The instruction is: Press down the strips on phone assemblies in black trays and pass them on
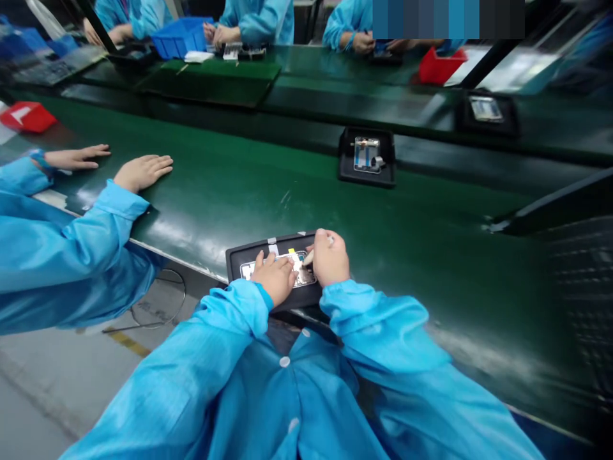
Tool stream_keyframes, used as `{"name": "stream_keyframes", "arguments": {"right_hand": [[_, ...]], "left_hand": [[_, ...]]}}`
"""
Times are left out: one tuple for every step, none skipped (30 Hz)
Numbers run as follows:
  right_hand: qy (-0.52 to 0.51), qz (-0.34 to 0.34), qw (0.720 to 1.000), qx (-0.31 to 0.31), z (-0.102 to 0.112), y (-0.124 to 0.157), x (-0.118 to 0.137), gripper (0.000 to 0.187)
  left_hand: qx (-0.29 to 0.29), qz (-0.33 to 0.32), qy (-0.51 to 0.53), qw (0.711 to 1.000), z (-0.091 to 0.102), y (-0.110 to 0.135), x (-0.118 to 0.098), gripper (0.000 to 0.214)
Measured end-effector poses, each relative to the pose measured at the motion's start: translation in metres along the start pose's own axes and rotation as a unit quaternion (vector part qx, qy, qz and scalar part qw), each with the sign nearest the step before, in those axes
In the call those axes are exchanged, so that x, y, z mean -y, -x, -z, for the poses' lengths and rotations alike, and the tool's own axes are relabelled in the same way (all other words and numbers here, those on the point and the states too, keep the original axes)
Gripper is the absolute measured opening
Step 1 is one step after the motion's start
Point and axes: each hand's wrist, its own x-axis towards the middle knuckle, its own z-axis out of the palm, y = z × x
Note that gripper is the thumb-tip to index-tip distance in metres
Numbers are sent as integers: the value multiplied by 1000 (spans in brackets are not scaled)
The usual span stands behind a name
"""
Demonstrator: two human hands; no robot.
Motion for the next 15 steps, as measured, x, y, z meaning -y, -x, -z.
{"name": "stream_keyframes", "arguments": {"right_hand": [[69,8,997,42,4,-1,4,30],[150,16,983,102,7,-2,8,27],[234,24,957,169,9,-3,13,25],[313,32,921,229,10,-4,17,24],[379,40,883,272,10,-4,22,24],[433,46,850,298,10,-4,26,24],[473,49,824,309,9,-5,30,25],[503,47,804,313,9,-6,33,27],[524,43,790,316,8,-6,36,29],[537,37,779,322,7,-7,38,30],[545,31,769,332,7,-8,40,30],[548,24,762,344,7,-9,41,31],[550,18,757,353,7,-10,41,31],[553,12,753,358,6,-11,41,32],[557,9,748,360,6,-11,41,32]], "left_hand": [[0,4,0,1000,0,1,0,28],[-5,6,-2,1000,-1,3,1,29],[-14,6,-4,1000,-2,4,1,29],[-26,6,-7,1000,-4,6,2,30],[-38,5,-8,999,-6,8,3,30],[-49,3,-7,999,-8,10,3,30],[-59,0,-6,998,-11,11,4,30],[-69,-1,-4,998,-12,12,4,30],[-78,-2,0,997,-14,13,4,29],[-86,-1,4,996,-15,13,4,29],[-93,-1,8,996,-16,13,4,28],[-98,-1,14,995,-16,13,4,28],[-102,-1,21,995,-16,13,4,28],[-103,-3,28,994,-16,13,4,27],[-103,-4,36,994,-15,13,4,27]]}}
